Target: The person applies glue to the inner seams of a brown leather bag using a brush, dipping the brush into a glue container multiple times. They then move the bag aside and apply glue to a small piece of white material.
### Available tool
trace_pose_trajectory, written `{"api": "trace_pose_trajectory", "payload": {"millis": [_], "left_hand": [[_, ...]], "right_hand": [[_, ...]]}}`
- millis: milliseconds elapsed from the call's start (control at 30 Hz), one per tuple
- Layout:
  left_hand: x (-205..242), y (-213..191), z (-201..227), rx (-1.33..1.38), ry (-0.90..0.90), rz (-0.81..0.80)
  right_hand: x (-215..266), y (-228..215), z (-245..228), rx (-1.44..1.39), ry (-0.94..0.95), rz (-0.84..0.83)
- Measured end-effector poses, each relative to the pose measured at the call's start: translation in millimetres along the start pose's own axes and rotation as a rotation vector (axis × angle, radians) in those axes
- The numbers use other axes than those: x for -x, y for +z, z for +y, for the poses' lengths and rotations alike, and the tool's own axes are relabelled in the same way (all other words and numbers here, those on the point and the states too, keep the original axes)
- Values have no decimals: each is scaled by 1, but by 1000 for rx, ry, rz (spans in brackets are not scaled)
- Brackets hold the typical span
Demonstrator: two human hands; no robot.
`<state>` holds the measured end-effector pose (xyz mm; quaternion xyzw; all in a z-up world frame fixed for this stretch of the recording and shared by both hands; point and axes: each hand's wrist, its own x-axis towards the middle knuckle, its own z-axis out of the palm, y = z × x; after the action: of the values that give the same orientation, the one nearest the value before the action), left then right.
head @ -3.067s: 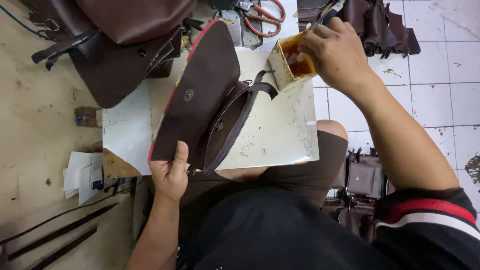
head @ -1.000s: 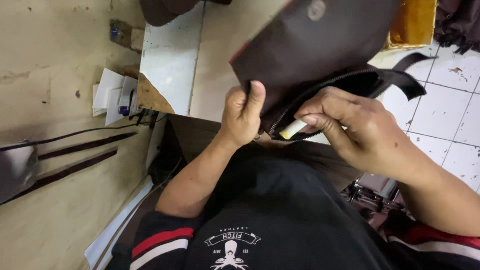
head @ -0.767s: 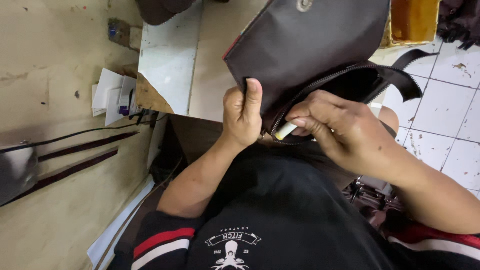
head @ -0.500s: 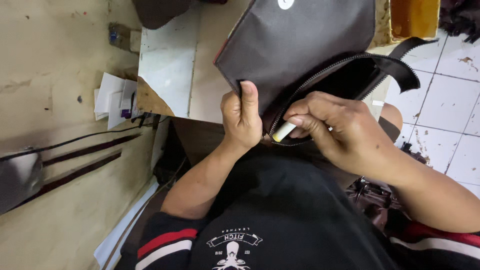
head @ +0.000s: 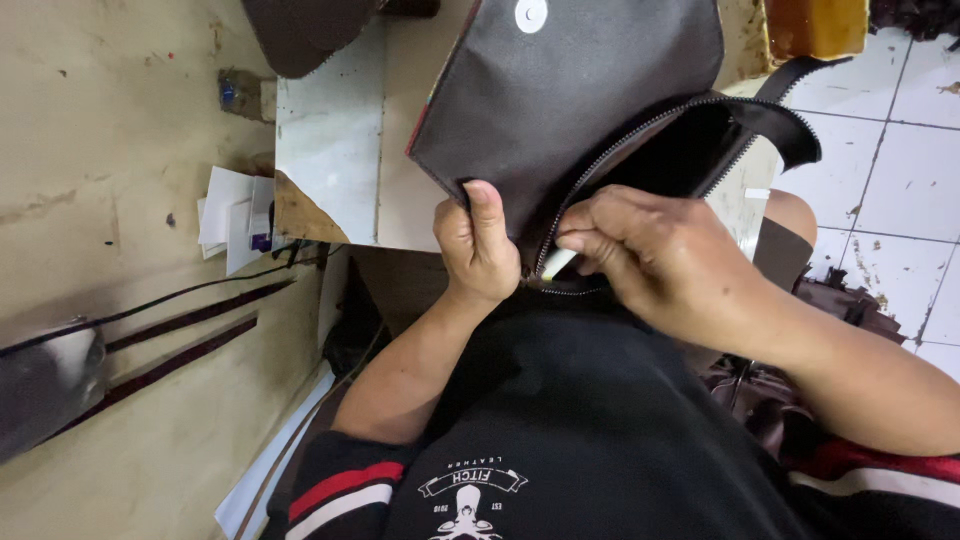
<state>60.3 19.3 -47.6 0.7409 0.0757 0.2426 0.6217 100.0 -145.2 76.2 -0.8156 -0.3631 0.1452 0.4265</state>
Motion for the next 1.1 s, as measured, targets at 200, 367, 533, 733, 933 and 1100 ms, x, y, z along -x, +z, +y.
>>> {"api": "trace_pose_trajectory", "payload": {"millis": [200,367,533,733,933,1100], "left_hand": [[1,0,-2,13,28,-20],[-1,0,0,52,22,-43],[1,2,-5,37,48,-6],[-2,3,3,69,18,-14],[2,2,-6,-6,-20,20],[0,2,-3,-7,-1,34]], "right_hand": [[2,-8,-2,-106,45,-51],[3,-11,-3,-86,-20,-34],[5,-11,-7,-138,-134,-52],[8,-12,-14,137,-236,-42],[24,-8,-6,277,-325,-91],[19,-7,-8,239,-397,-70]]}}
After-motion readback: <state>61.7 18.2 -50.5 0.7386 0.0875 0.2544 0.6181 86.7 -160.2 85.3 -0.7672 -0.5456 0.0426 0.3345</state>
